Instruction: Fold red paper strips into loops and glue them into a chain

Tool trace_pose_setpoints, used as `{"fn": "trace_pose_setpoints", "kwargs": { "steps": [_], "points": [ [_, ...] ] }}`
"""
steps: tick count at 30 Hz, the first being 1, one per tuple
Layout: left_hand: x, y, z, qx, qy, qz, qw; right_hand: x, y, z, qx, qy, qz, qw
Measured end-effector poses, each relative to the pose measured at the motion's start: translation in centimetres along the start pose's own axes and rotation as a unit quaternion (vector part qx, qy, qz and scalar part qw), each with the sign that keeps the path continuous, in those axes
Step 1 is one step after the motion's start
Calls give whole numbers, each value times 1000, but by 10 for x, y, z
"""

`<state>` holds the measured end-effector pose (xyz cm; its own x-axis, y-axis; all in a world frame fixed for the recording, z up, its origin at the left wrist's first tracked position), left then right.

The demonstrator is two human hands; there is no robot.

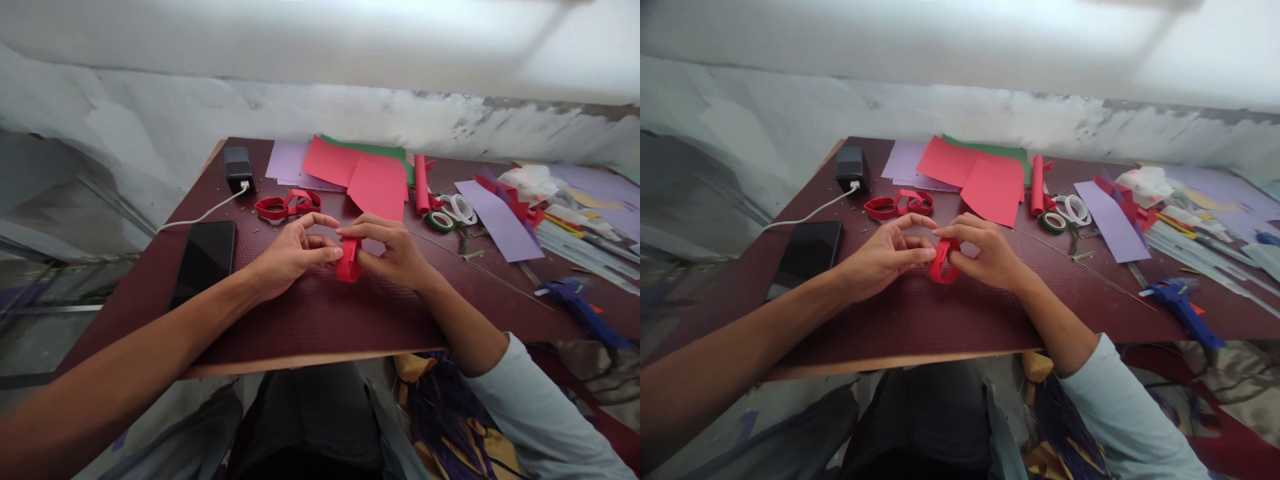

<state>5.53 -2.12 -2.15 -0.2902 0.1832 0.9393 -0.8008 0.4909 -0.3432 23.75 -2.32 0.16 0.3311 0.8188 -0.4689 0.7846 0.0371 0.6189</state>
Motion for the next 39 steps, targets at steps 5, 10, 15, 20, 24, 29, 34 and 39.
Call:
{"fn": "trace_pose_setpoints", "kwargs": {
  "steps": [5,10,15,20,24,29,34,39],
  "points": [
    [4,-1,0,14,-2,29,999,3,3,-2,-19,-61,-128,990],
    [4,-2,2,-15,15,100,995,4,3,-3,20,-62,-171,983],
    [6,-3,1,-32,-1,122,992,12,-8,1,4,-137,-276,951],
    [9,-3,0,-28,-23,134,990,20,-6,1,42,-187,-252,949],
    [8,-2,1,-22,-24,136,990,22,-1,0,61,-198,-210,956],
    [1,-3,1,-22,-4,133,991,20,-2,1,48,-177,-160,970],
    [-1,-2,2,-18,-6,111,994,23,-5,3,29,-182,-140,973],
    [30,13,1,69,-100,86,989,34,3,-2,69,-235,-143,959]
  ]
}}
Point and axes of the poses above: each hand's wrist, its own z-axis away from the middle knuckle, its own y-axis out of the back of the hand, x = y × z, the point moved 4 cm from there along -z, towards the middle knuckle, and after that the axes turned 2 degrees about z, right-handed, at the moved point
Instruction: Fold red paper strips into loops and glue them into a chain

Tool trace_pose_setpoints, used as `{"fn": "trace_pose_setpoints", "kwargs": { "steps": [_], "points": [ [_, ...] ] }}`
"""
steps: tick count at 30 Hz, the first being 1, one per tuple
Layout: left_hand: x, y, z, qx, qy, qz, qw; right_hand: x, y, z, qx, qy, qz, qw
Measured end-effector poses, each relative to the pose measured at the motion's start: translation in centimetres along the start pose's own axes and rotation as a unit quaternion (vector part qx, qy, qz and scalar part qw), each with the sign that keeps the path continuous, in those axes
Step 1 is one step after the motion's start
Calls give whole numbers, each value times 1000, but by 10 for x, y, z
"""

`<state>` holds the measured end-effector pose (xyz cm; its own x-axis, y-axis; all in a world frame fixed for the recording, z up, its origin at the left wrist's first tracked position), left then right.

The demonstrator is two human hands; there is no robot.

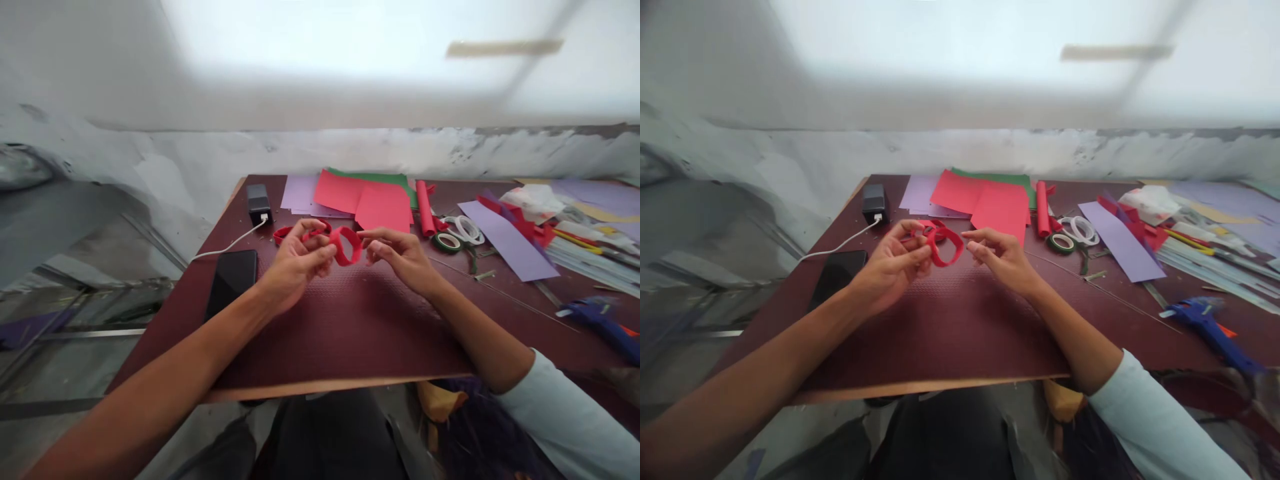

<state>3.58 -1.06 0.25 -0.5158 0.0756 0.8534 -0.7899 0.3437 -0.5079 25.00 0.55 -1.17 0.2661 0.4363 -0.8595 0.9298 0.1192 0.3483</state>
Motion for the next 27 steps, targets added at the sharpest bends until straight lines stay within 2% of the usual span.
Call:
{"fn": "trace_pose_setpoints", "kwargs": {
  "steps": [3,6,7,9,11,14,16,19,27],
  "points": [
    [33,17,-8,91,-107,-22,990,-2,0,-14,7,-2,81,997],
    [60,37,-13,177,-192,-76,962,-8,-16,-33,-72,51,202,975],
    [64,43,-15,191,-203,-83,957,-8,-24,-40,-103,69,237,964],
    [67,53,-18,217,-205,-98,949,-5,-43,-56,-145,96,294,940],
    [65,61,-20,239,-176,-127,946,2,-60,-74,-161,107,334,923],
    [60,69,-23,247,-127,-183,943,14,-80,-96,-172,124,348,913],
    [58,72,-24,238,-110,-208,942,19,-84,-103,-178,134,338,914],
    [56,74,-24,224,-96,-221,944,22,-74,-99,-176,146,328,916],
    [55,65,-24,174,-74,-225,956,22,-16,-58,-147,174,297,927]
  ]
}}
Point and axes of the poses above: each hand's wrist, its own z-axis away from the middle knuckle, its own y-axis out of the back of the hand, x = y × z, the point moved 4 cm from there along -z, towards the middle knuckle, and after that the axes turned 2 degrees about z, right-handed, at the moved point
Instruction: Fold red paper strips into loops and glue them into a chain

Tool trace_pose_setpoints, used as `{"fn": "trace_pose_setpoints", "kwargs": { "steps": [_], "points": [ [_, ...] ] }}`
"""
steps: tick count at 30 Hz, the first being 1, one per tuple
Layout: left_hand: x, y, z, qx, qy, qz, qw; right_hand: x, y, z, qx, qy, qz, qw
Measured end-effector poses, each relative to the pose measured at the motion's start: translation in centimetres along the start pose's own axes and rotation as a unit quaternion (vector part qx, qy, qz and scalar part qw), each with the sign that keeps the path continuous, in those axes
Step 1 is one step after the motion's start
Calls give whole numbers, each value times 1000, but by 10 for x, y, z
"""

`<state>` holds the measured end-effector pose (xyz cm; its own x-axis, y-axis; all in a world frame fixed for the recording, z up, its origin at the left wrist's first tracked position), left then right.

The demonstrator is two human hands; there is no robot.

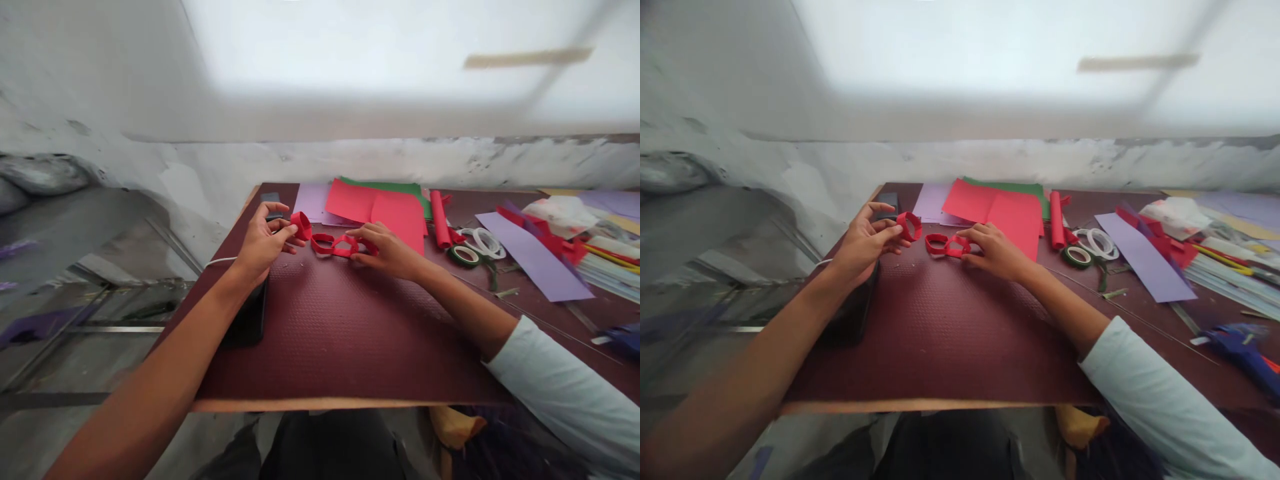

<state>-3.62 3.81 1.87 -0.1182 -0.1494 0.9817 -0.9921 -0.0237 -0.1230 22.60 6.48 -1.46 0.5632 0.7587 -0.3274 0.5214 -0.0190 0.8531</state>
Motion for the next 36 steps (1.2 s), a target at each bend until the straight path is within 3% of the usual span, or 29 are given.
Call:
{"fn": "trace_pose_setpoints", "kwargs": {
  "steps": [4,7,12,14,16,19,27,32,36],
  "points": [
    [0,-1,1,-22,12,7,1000,5,3,10,-7,-15,11,1000],
    [-2,-4,2,-61,24,12,998,-6,10,9,40,-8,33,999],
    [-5,-24,19,-249,41,-22,967,-48,26,7,162,73,-16,984],
    [-6,-33,27,-308,46,-29,950,-62,25,7,153,117,-46,980],
    [-8,-38,33,-332,52,-21,941,-69,20,7,125,143,-77,979],
    [-11,-41,35,-327,63,-10,943,-67,12,8,105,150,-115,976],
    [-15,-40,32,-292,65,-17,954,-60,8,12,138,146,-114,973],
    [-15,-42,34,-304,68,-29,950,-60,10,14,162,95,-70,980],
    [-16,-43,32,-275,65,-41,958,-58,9,15,170,80,-62,980]
  ]
}}
Point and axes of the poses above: each hand's wrist, its own z-axis away from the middle knuckle, its own y-axis out of the back of the hand, x = y × z, the point moved 4 cm from there along -z, towards the middle knuckle, and after that the axes turned 2 degrees about z, right-handed, at the moved point
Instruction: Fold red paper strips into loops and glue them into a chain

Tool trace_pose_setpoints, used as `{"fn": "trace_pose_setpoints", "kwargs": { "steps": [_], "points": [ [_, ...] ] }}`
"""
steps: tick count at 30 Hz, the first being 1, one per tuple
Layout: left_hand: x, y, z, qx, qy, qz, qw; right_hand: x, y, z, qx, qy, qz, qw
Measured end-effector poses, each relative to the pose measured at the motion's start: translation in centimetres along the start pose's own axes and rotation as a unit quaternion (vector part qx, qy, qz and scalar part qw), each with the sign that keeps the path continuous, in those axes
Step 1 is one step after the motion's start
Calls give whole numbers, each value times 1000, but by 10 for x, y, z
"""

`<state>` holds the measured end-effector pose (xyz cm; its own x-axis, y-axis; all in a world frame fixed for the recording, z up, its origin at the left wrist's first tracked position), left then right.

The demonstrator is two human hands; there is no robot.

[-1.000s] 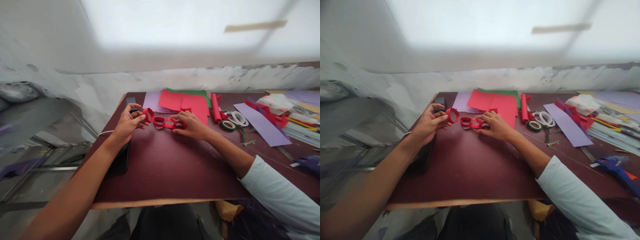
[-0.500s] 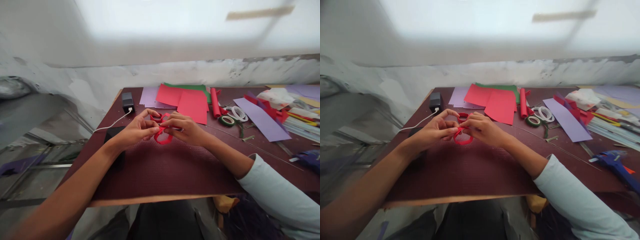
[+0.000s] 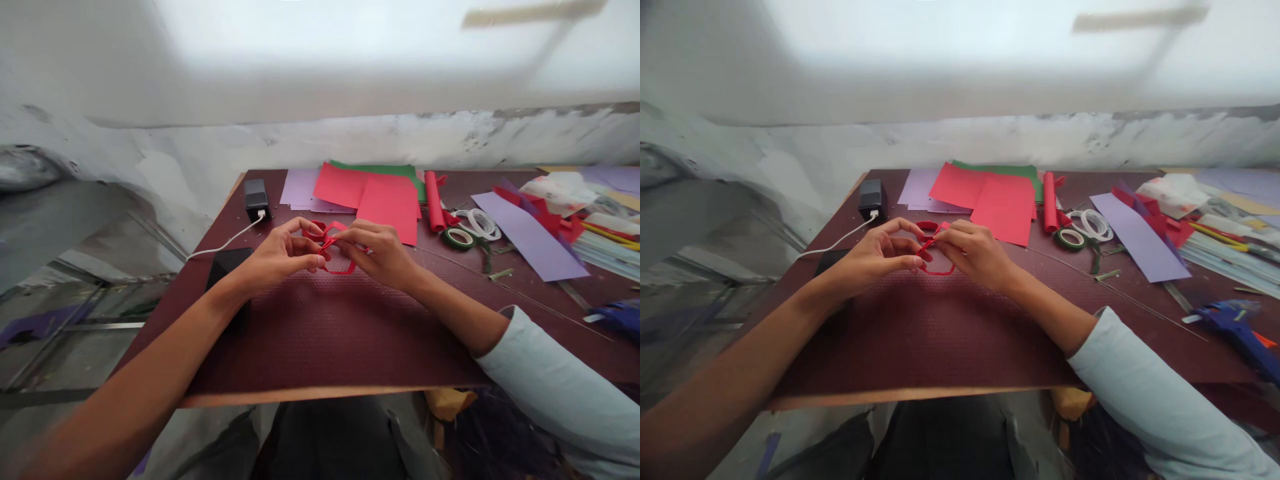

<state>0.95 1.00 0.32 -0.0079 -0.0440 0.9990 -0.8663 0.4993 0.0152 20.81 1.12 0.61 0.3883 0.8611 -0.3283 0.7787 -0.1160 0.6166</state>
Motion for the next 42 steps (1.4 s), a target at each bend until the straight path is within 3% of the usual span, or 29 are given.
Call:
{"fn": "trace_pose_setpoints", "kwargs": {
  "steps": [9,14,18,23,27,33,39,42],
  "points": [
    [-7,1,-3,60,41,22,997,7,-7,2,7,-27,-8,1000],
    [-7,2,-3,85,15,-6,996,9,-7,2,16,-43,-16,999],
    [-7,6,-3,101,-22,-81,991,14,-10,4,-17,-56,-22,998],
    [0,26,-3,190,-53,-206,958,25,-10,6,-27,-40,61,997],
    [3,42,-2,246,-31,-294,923,38,-10,9,-30,-74,156,984],
    [0,50,-4,240,-18,-307,921,53,-16,12,-102,-113,117,981],
    [-3,49,-4,231,-7,-282,931,56,-8,9,-73,-129,76,986],
    [-3,42,-5,199,6,-249,948,57,-5,9,-72,-155,22,985]
  ]
}}
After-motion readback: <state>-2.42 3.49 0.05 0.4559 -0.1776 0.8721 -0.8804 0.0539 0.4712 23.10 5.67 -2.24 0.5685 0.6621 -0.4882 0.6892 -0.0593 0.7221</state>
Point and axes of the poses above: each hand's wrist, its own z-axis away from the middle knuckle, its own y-axis out of the back of the hand, x = y × z, the point moved 4 cm from there along -z, towards the middle knuckle, and after that the axes turned 2 degrees about z, right-handed, at the moved point
